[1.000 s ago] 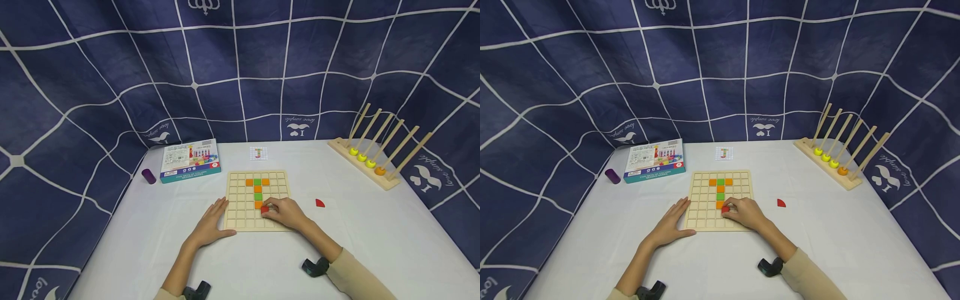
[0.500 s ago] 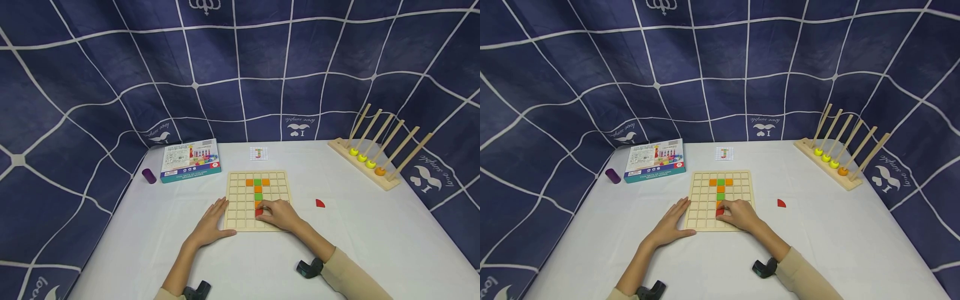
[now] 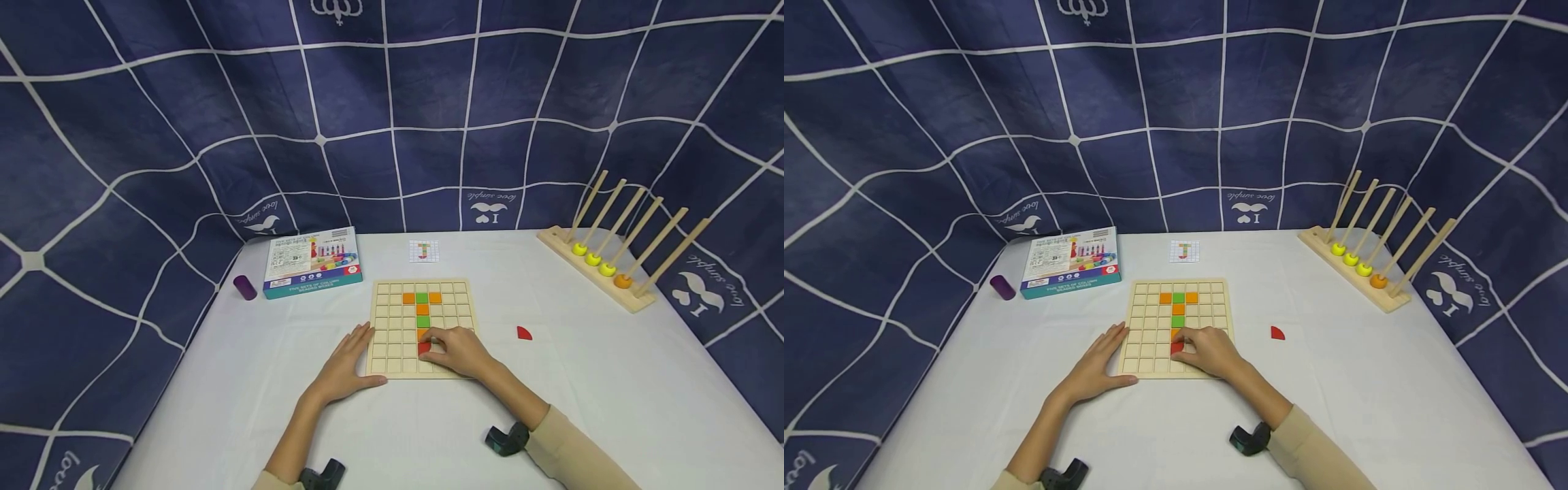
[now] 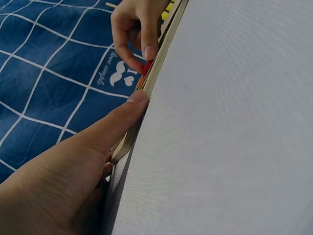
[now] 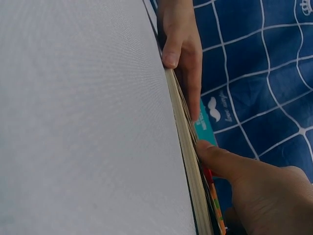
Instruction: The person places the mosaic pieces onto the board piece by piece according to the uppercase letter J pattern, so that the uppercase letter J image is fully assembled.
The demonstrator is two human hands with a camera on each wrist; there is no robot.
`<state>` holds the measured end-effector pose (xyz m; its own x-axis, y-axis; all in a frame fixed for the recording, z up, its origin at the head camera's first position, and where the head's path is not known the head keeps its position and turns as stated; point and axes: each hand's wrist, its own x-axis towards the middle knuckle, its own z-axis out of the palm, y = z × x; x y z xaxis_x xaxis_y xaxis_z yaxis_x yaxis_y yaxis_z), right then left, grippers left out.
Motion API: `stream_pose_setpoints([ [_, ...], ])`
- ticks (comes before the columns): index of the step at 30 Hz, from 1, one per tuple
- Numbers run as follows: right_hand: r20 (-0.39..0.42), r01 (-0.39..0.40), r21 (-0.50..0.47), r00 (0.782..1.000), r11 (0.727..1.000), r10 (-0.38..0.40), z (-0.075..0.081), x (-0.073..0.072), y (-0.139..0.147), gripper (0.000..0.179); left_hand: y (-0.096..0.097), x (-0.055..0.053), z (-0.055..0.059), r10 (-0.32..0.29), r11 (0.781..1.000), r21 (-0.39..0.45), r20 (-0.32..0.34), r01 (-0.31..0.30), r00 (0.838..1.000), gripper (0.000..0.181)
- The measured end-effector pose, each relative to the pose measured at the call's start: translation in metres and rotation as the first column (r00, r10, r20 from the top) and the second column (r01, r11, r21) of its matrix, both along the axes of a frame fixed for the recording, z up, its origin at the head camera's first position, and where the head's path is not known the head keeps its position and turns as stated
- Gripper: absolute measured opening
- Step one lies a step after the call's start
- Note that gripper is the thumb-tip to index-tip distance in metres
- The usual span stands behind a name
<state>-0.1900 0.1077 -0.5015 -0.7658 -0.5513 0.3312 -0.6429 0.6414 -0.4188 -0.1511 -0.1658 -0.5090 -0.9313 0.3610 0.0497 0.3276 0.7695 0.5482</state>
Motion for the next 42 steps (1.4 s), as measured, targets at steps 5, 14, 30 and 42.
stream_pose_setpoints([
  [5, 0.001, 0.0, -0.011, 1.0, 1.0, 0.0, 0.0, 0.0, 0.0, 0.029, 0.0, 0.0, 0.001, -0.004, 1.0, 0.002, -0.003, 0.005, 1.0, 0.103],
  [14, 0.028, -0.001, -0.077, 1.0, 0.997, 0.004, 0.008, 0.005, 0.017, 0.027, 0.0, 0.0, 0.0, -0.004, 1.0, 0.002, -0.005, 0.004, 1.0, 0.104],
  [30, -0.059, 0.293, -0.125, 0.952, 0.948, -0.301, 0.005, 0.009, 0.134, 0.03, 0.0, 0.001, 0.001, 0.001, 1.0, 0.011, -0.008, -0.001, 1.0, 0.103],
  [42, -0.032, 0.368, -0.076, 0.928, 0.927, -0.371, -0.005, 0.005, 0.175, 0.023, 0.001, 0.0, 0.001, 0.005, 1.0, 0.008, 0.004, -0.005, 1.0, 0.104],
])
